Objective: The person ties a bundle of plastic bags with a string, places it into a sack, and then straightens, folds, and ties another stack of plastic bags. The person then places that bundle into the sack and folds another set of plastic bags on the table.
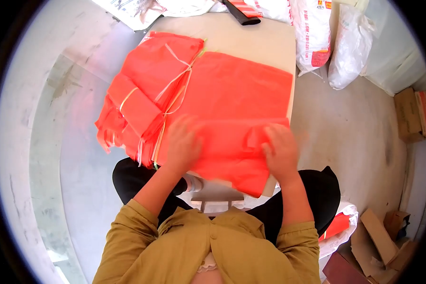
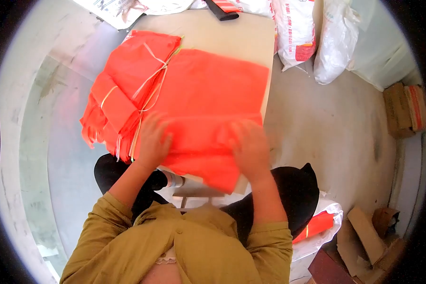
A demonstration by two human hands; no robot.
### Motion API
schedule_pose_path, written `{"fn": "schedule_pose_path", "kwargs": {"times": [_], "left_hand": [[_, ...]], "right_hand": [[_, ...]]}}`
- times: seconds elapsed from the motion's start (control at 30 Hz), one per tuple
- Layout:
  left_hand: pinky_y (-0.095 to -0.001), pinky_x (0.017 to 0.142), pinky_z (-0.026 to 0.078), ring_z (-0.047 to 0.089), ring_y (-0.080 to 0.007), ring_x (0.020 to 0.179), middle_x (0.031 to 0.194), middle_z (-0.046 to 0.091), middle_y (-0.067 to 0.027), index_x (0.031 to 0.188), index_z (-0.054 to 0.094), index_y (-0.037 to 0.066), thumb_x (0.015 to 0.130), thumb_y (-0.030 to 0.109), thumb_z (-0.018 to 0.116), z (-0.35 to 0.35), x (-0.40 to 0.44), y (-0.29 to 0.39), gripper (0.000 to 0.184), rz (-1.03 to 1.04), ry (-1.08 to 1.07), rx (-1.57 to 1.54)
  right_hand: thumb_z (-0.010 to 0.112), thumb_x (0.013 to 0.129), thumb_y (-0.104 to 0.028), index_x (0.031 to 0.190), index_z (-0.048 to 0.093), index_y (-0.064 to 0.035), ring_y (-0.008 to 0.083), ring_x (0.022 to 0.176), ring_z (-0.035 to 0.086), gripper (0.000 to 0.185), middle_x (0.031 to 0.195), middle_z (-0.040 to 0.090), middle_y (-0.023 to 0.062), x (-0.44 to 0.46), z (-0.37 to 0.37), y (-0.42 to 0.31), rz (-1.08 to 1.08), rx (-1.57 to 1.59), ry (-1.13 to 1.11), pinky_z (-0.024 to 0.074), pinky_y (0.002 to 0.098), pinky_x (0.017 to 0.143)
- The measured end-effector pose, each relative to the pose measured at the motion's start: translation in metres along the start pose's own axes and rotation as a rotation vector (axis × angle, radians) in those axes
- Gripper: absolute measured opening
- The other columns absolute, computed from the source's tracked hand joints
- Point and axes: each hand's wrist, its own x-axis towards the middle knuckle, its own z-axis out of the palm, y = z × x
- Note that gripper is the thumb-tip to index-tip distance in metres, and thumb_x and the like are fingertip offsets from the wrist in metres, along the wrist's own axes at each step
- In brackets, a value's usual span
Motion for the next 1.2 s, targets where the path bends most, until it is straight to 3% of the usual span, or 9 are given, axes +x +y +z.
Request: {"fn": "schedule_pose_path", "kwargs": {"times": [0.1,0.2,0.4,0.53,0.73,1.0,1.2], "left_hand": [[-0.0555,0.119,0.03,0.033,-0.0361,0.149,0.157,0.041,-0.0167,0.145,0.053,0.011,0.081,0.031,0.077,-0.004,0.019,0.035,0.071,0.175,-0.389,-0.022],[-0.0582,0.12,0.026,0.029,-0.0371,0.152,0.161,0.037,-0.017,0.155,0.042,0.013,0.078,0.038,0.079,0.014,0.02,0.038,0.089,0.132,-0.527,-0.091],[-0.0577,0.119,0.029,0.034,-0.0389,0.149,0.16,0.038,-0.0191,0.152,0.045,0.011,0.079,0.034,0.077,0.017,0.018,0.028,0.083,0.101,-0.521,-0.131],[-0.0558,0.12,0.031,0.037,-0.0393,0.147,0.159,0.039,-0.0192,0.151,0.046,0.01,0.075,0.02,0.076,0.014,0.018,0.032,0.082,0.084,-0.519,-0.123],[-0.0522,0.116,0.037,0.044,-0.0411,0.142,0.154,0.044,-0.0247,0.148,0.048,0.006,0.077,0.013,0.068,0.019,0.019,0.034,0.074,0.15,-0.521,0.015],[-0.044,0.116,0.04,0.045,-0.0388,0.142,0.153,0.046,-0.0228,0.146,0.05,0.003,0.074,0.004,0.064,0.021,0.022,0.026,0.074,0.189,-0.53,0.019],[-0.0439,0.116,0.04,0.044,-0.0378,0.142,0.153,0.046,-0.0231,0.146,0.049,0.003,0.072,0.002,0.063,0.015,0.025,0.026,0.075,0.145,-0.553,-0.069]], "right_hand": [[0.076,0.084,-0.024,0.14,0.055,-0.0066,0.0327,0.145,0.039,0.063,0.154,0.047,0.0114,0.005,0.019,-0.031,-0.147,-0.028,-0.241,0.0308,0.051,0.119],[0.079,0.081,-0.026,0.142,0.054,-0.0104,0.0319,0.147,0.038,0.068,0.156,0.045,0.0086,0.009,0.02,-0.025,-0.147,-0.073,-0.323,0.029,0.0527,0.12],[0.077,0.078,-0.017,0.138,0.058,-0.0142,0.0318,0.145,0.041,0.064,0.155,0.047,0.0079,0.005,0.002,0.001,-0.071,-0.09,-0.313,0.0318,0.0521,0.119],[0.073,0.076,-0.011,0.134,0.061,-0.014,0.0319,0.141,0.046,0.06,0.15,0.052,0.0076,-0.007,-0.004,0.013,-0.053,-0.169,-0.273,0.0356,0.0516,0.116],[0.067,0.08,-0.005,0.13,0.063,-0.0152,0.0309,0.135,0.051,0.051,0.144,0.057,0.0066,-0.005,0.007,-0.002,-0.144,-0.264,-0.11,0.0386,0.05,0.114],[0.061,0.086,-0.006,0.125,0.066,-0.0122,0.0314,0.13,0.055,0.039,0.139,0.061,0.0081,-0.002,0.011,0.001,-0.155,-0.18,-0.098,0.042,0.0475,0.111],[0.061,0.086,-0.007,0.124,0.066,-0.011,0.0328,0.125,0.058,0.039,0.135,0.064,0.01,-0.005,0.006,0.001,-0.116,-0.201,-0.039,0.0454,0.0463,0.107]]}}
